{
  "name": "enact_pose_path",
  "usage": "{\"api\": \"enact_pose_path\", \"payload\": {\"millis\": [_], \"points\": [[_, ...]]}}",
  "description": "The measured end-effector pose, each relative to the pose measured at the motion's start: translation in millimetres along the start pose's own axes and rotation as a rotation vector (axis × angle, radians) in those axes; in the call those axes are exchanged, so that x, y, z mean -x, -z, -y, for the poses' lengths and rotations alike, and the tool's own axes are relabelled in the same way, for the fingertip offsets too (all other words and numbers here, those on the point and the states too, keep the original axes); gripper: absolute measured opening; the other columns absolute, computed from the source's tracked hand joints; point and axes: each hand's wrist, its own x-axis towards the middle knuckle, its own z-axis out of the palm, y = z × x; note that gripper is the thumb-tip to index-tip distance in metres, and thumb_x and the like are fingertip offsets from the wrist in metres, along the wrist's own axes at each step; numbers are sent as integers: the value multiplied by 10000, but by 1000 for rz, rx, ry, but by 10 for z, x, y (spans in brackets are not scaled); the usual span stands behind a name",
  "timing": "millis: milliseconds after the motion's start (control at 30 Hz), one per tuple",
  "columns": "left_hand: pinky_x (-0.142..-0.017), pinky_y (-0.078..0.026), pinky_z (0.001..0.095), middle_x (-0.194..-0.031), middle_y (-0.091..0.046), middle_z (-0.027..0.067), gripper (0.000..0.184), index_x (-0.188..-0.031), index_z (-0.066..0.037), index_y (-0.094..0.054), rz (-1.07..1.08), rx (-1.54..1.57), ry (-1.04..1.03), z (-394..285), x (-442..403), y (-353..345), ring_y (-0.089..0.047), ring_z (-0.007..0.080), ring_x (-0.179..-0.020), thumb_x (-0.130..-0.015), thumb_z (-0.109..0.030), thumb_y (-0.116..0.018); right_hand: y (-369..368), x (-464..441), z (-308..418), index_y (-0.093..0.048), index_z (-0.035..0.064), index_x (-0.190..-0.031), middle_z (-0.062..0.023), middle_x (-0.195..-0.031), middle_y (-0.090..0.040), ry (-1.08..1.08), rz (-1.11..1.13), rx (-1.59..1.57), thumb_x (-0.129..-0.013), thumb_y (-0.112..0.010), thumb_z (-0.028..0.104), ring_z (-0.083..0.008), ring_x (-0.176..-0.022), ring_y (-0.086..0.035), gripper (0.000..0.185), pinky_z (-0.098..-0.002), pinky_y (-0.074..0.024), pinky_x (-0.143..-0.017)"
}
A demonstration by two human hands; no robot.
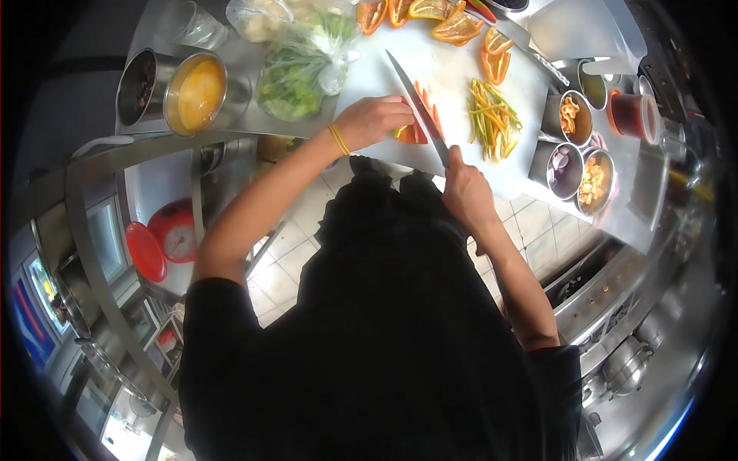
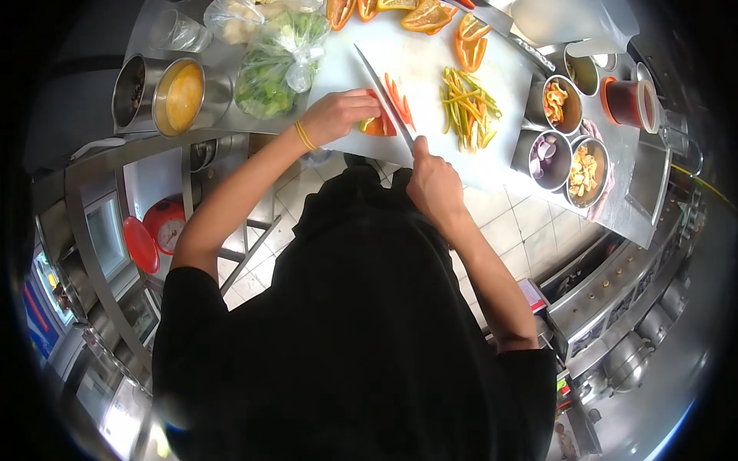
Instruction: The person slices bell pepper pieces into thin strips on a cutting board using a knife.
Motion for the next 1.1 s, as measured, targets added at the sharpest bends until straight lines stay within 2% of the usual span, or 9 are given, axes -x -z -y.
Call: {"api": "enact_pose_path", "payload": {"millis": [67,200,367,467,633,867,933,1000,1100], "points": [[-816,-544,340,-980,-671,78,241,-928,-4,-657,96,-1,44,-13,-9,12,-623,251,-996,-712,64,-578,177,167,96,-393,-12,-1024,-296,-673,-611,-55,70,13,-805,-466,-22,-487,-669,-619,231,-568,-488,-631],[-813,-545,337,-985,-671,76,237,-926,-5,-656,95,17,64,-22,-6,22,-624,253,-994,-712,62,-578,162,403,97,-393,-11,-1026,-295,-673,-612,-101,135,18,-806,-465,-20,-482,-668,-622,232,-569,-487,-631],[-811,-548,345,-966,-672,84,250,-924,-2,-655,6,45,49,20,61,-57,-629,259,-987,-697,76,-582,-302,30,-10,-394,-11,-1034,-294,-679,-616,-26,-17,-2,-798,-468,-22,-482,-675,-627,248,-563,-497,-640],[-818,-547,353,-956,-672,83,252,-921,-1,-655,-59,19,10,-7,56,-49,-633,264,-982,-696,82,-576,-116,-42,35,-396,-8,-1029,-295,-682,-618,-25,12,19,-795,-470,-22,-482,-681,-629,246,-562,-501,-642],[-822,-545,349,-981,-675,89,254,-939,-5,-661,51,39,119,-36,71,-39,-634,281,-1012,-714,64,-565,115,316,103,-400,-13,-1031,-303,-686,-617,-98,114,19,-800,-470,-15,-485,-679,-625,241,-567,-494,-639],[-809,-543,371,-950,-669,108,219,-925,3,-652,-99,32,35,-36,141,-63,-640,293,-973,-735,54,-556,-307,-154,66,-409,-38,-1060,-290,-703,-628,19,-64,-43,-780,-476,-21,-478,-675,-624,288,-565,-496,-647],[-810,-542,373,-946,-668,112,216,-921,3,-652,-131,25,18,2,84,-52,-640,294,-968,-737,55,-551,-121,-233,159,-409,-33,-1068,-290,-705,-628,5,5,34,-774,-479,-26,-476,-677,-628,302,-563,-498,-653],[-776,-545,350,-915,-652,61,198,-926,-47,-647,-39,34,84,-8,117,-48,-624,252,-925,-745,-12,-573,19,-21,256,-408,-31,-1069,-297,-708,-628,-15,22,42,-778,-471,-28,-479,-681,-630,298,-564,-499,-659],[-765,-544,353,-898,-645,61,195,-923,-46,-643,-22,34,70,12,133,-54,-621,255,-920,-744,-10,-575,62,249,252,-412,-35,-1077,-313,-718,-626,-130,119,12,-783,-466,-30,-484,-688,-632,300,-567,-500,-652]]}}
